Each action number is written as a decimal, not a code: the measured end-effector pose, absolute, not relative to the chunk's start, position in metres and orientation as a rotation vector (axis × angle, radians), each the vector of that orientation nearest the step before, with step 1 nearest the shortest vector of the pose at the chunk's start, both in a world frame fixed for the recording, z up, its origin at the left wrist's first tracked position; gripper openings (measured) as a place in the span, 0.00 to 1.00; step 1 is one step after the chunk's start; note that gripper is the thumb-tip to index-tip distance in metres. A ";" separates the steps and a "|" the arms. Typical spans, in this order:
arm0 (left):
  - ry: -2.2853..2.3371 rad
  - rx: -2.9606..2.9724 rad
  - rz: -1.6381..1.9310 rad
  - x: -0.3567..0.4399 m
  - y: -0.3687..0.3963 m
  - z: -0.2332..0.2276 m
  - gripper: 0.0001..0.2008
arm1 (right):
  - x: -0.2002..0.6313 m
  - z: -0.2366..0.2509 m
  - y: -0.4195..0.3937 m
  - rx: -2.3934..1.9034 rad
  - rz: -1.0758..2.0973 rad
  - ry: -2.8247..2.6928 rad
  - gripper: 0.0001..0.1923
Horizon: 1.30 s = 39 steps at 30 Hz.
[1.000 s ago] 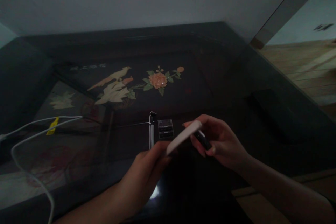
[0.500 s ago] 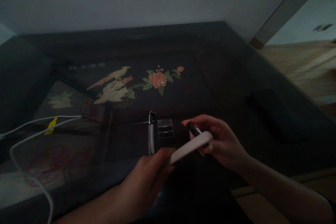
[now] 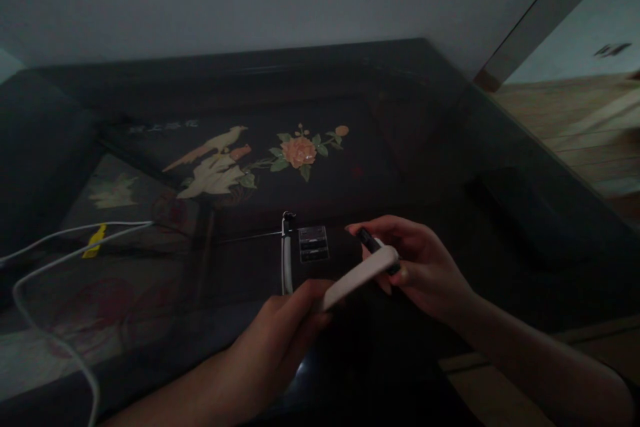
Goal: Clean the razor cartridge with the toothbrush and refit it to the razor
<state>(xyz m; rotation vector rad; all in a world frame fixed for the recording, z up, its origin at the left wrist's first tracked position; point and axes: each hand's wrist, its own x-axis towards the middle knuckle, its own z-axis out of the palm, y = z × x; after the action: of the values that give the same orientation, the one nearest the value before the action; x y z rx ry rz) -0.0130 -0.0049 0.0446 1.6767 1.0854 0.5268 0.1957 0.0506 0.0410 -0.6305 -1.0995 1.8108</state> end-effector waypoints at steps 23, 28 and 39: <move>1.189 1.688 0.667 -0.013 -0.003 0.040 0.09 | 0.195 0.041 0.050 -0.647 1.793 -1.114 0.21; 1.183 1.699 0.619 -0.012 -0.001 0.042 0.09 | 0.195 0.041 0.050 -0.641 1.825 -1.101 0.22; 1.148 1.701 0.579 -0.010 -0.003 0.045 0.11 | 0.195 0.040 0.049 -0.670 1.817 -1.085 0.22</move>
<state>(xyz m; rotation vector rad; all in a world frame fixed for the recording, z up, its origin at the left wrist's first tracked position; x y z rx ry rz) -0.0103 -0.0031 0.0447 1.7010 1.1477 0.5793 0.1954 0.0491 0.0405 -0.6705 -1.0848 1.8168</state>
